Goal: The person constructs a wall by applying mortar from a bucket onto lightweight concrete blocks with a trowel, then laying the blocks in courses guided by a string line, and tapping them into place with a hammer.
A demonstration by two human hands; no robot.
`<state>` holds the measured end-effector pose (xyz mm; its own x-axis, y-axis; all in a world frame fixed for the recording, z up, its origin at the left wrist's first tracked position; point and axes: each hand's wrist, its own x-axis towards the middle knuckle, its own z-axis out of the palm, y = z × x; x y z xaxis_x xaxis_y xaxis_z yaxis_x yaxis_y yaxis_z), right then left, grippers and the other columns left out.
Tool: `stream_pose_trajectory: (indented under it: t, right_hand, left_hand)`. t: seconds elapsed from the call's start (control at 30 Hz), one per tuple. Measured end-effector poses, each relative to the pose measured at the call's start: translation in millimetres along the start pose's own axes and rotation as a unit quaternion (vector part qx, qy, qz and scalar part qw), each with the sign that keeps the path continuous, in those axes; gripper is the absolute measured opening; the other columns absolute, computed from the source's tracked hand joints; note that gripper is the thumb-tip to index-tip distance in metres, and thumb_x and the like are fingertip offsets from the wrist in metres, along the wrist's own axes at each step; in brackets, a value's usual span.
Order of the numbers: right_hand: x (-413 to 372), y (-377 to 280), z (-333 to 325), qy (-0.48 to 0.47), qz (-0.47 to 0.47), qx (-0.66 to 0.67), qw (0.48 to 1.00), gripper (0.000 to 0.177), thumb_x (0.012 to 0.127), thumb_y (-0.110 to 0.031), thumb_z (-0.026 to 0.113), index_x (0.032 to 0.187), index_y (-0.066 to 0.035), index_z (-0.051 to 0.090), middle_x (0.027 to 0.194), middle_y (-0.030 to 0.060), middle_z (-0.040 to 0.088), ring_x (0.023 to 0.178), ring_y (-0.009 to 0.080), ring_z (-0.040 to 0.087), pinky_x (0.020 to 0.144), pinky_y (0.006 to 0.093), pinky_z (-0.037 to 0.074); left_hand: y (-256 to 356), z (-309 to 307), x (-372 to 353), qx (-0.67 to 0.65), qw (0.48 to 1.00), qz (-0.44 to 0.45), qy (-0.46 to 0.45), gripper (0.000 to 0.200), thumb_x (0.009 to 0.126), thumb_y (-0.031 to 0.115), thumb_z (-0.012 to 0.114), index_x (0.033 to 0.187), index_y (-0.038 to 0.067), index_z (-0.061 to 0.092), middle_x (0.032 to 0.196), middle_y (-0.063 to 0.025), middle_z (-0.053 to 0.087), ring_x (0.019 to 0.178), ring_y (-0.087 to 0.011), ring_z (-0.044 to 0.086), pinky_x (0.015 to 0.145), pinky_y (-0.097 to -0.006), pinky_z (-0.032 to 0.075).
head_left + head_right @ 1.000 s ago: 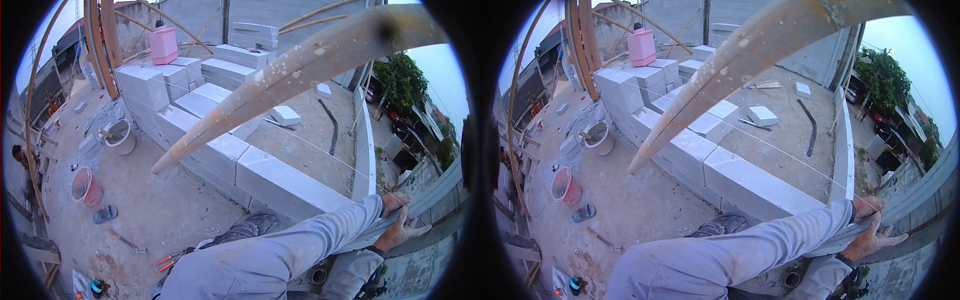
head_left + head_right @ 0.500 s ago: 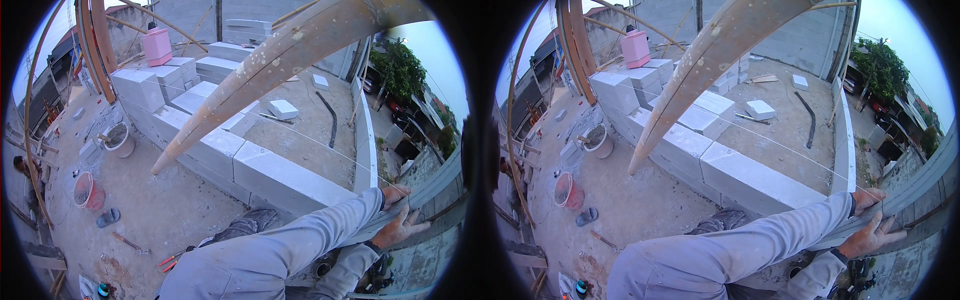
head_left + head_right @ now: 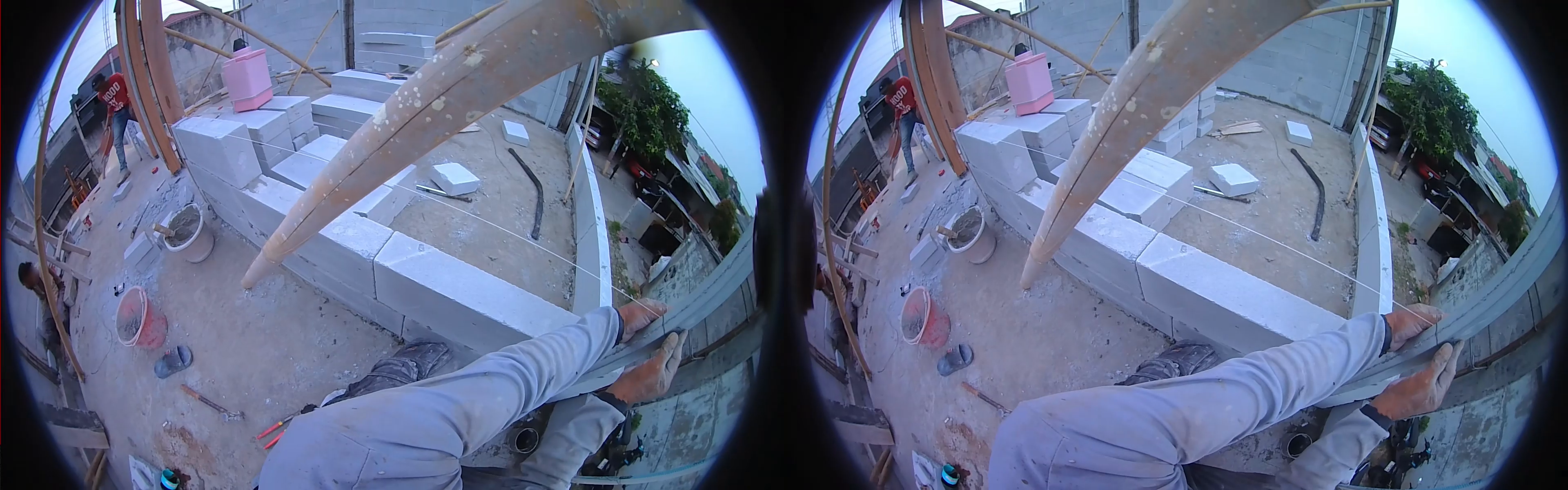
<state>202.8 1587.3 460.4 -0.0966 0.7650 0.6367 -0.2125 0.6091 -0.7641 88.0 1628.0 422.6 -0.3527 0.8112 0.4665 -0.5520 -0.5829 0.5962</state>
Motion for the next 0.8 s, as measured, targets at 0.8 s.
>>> stream_pose_trajectory:
  t: [0.8]
  right_hand:
    - [6,-18,0,-0.091,0.06,0.003,0.994,0.054,0.094,-0.034,0.041,0.131,0.007,0.038,0.132,0.0215,0.041,0.12,0.0321,0.042,0.099,0.0392,0.034]
  left_hand:
    - [-16,-19,-24,0.366,0.885,0.079,0.278,0.042,0.089,0.037,0.049,0.107,0.001,0.061,0.105,-0.0138,0.063,0.098,-0.0238,0.058,0.089,-0.0336,0.042]
